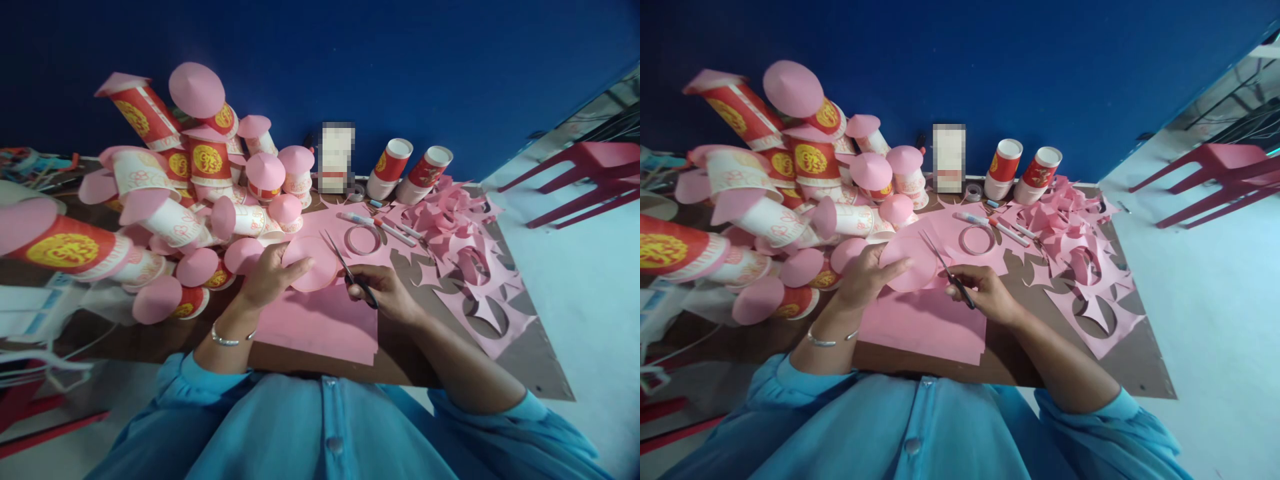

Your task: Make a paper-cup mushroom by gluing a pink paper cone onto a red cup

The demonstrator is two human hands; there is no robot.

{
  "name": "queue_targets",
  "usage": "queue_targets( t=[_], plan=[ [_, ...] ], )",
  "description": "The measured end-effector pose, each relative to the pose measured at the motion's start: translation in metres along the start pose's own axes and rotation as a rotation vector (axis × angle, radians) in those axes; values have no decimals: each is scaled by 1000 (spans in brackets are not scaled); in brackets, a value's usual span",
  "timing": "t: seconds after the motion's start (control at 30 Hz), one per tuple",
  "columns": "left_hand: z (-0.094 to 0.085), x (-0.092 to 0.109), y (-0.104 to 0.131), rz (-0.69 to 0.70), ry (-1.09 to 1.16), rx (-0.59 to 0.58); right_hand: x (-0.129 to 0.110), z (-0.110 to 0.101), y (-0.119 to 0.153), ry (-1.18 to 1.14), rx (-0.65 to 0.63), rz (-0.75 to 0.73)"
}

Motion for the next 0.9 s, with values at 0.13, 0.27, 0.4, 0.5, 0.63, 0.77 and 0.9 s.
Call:
queue_targets(
  t=[0.13, 0.27, 0.4, 0.5, 0.63, 0.77, 0.9],
  plan=[
    [0, -2, 0, 2, -8, 0, -2, 0, 1, 1, -4, -6],
    [-1, 0, 0, -11, -12, 15, -4, 0, 1, 36, -28, -18],
    [0, 2, 0, -17, 28, 8, -4, 0, 1, 61, -22, -23],
    [0, 1, 0, -16, 48, -2, -4, 0, 1, 67, -15, -6],
    [-1, 1, 0, -8, 55, -3, -5, -1, 1, 58, -18, 4],
    [-2, 1, -1, -23, 68, -1, -7, -2, 2, 27, -30, 20],
    [-4, 1, -1, -35, 81, -10, -9, -4, 2, 13, -48, 31]
  ],
)
Point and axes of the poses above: each hand's wrist, its own y-axis away from the middle knuckle, its own z-axis out of the palm, x = y × z, the point moved 4 cm from there along -y, towards the middle knuckle, and after that the axes turned 10 degrees about -x, right-handed, at the moved point
